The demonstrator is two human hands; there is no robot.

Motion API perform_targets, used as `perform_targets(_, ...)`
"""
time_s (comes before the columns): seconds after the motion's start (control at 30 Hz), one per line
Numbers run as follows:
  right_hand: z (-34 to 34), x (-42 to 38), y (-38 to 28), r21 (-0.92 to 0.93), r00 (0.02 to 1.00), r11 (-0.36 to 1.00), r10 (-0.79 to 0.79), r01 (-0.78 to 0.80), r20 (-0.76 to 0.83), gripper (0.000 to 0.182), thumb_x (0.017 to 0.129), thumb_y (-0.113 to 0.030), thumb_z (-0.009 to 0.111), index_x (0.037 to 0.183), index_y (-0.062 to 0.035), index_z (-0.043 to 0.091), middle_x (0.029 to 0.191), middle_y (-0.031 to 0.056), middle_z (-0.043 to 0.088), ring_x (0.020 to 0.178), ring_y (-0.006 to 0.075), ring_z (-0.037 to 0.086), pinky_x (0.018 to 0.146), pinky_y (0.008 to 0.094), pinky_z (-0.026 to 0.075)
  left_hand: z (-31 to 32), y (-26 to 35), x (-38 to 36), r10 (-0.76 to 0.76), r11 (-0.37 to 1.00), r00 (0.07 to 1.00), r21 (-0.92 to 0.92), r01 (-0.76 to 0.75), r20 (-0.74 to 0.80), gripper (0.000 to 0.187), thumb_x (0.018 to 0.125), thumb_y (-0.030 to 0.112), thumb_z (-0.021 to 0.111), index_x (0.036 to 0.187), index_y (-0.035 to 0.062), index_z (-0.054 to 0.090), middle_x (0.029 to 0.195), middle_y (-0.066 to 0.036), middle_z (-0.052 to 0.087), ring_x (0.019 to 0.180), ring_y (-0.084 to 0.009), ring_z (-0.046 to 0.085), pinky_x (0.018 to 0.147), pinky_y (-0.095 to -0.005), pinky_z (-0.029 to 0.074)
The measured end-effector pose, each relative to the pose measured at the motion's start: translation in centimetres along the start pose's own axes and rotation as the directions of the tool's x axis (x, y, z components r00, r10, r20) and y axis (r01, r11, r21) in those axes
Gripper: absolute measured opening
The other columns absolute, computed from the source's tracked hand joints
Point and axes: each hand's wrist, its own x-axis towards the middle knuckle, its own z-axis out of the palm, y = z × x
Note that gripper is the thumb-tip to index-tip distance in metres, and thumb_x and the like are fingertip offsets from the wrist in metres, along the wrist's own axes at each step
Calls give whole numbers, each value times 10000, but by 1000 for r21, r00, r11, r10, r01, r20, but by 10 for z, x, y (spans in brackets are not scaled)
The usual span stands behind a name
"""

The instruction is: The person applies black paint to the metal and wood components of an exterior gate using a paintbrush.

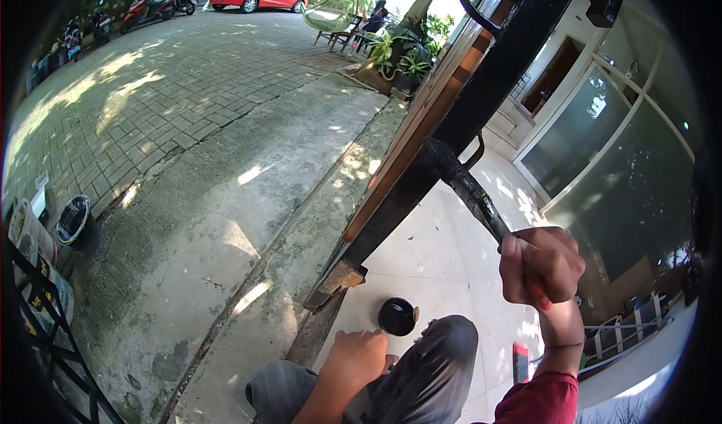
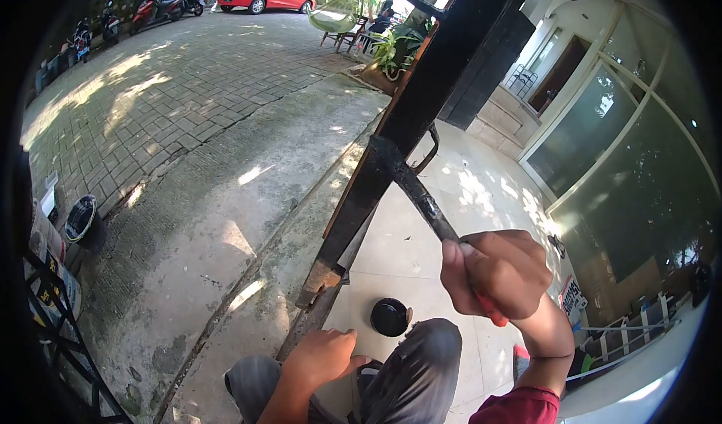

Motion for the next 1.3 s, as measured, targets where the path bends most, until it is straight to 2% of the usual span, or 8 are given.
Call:
perform_targets(0.47, -5, -9, -4, -126, 983, 989, 52, -75, -174, 269, 661, 148, 656, 750, -36, 481, 506, 2, 442, 388, 161, 533, 330, 265, 393, -4, 0, 2, -15, 1000, 1000, 15, 15, 23, 440, 884, 425, 598, 883, -14, 566, 769, -194, 660, 782, -377, 657, 710, -463, 513)
perform_targets(0.57, 8, -17, -6, 47, 979, 998, -55, 46, 194, 266, 687, 102, 673, 659, -48, 455, 504, 1, 404, 345, 120, 426, 305, 266, 310, -1, 0, 2, -21, 1000, 999, 16, 20, 43, 438, 887, 420, 596, 884, -17, 565, 769, -197, 659, 783, -379, 656, 709, -463, 513)
perform_targets(0.7, 7, -6, 4, -143, 979, 989, -62, 35, -192, 270, 699, 68, 697, 668, -46, 454, 506, -3, 386, 339, 117, 400, 296, 276, 293, 1, -1, 2, -23, 1000, 1000, 14, 23, 16, 432, 884, 421, 597, 885, -9, 562, 771, -203, 657, 784, -385, 653, 713, -470, 511)
perform_targets(0.83, 12, -4, -7, 89, 967, 994, -80, 60, 240, 224, 722, 46, 690, 689, -58, 494, 505, -18, 372, 331, 112, 364, 288, 270, 282, 4, -3, 4, 6, 1000, 1000, 6, -6, 31, 427, 880, 418, 604, 875, -6, 557, 774, -203, 657, 784, -389, 650, 716, -479, 509)
perform_targets(0.9, 15, 5, -2, -71, 989, 996, -57, 47, -137, 225, 726, 40, 693, 669, -57, 498, 508, -20, 357, 330, 94, 350, 288, 272, 287, 6, -2, 2, 8, 1000, 1000, 12, -8, -22, 433, 879, 424, 602, 866, -6, 552, 788, -209, 656, 798, -394, 646, 722, -486, 506)
perform_targets(1.03, 13, 5, -7, 75, 950, 995, -81, 61, 302, 233, 719, 38, 702, 655, -62, 501, 496, -14, 357, 325, 116, 350, 297, 284, 272, -1, -1, 3, 8, 1000, 999, -10, -8, 37, 427, 874, 423, 607, 857, 0, 551, 792, -212, 655, 794, -396, 645, 717, -484, 508)
perform_targets(1.2, 4, 0, 9, -111, 986, 992, 44, -63, -164, 278, 696, 89, 704, 732, -50, 467, 494, -6, 368, 331, 140, 375, 302, 287, 266, 1, -6, 3, 43, 999, 999, -32, -43, -11, 430, 879, 433, 597, 854, 6, 554, 762, -203, 651, 763, -397, 645, 698, -478, 511)
perform_targets(1.3, 8, -12, -2, 178, 962, 983, -87, 41, 258, 257, 708, 87, 702, 746, -42, 483, 514, 11, 388, 351, 137, 396, 306, 288, 272, 7, -11, 3, 52, 998, 997, -15, -53, -53, 446, 886, 444, 583, 850, 0, 554, 747, -200, 648, 757, -396, 646, 689, -475, 513)
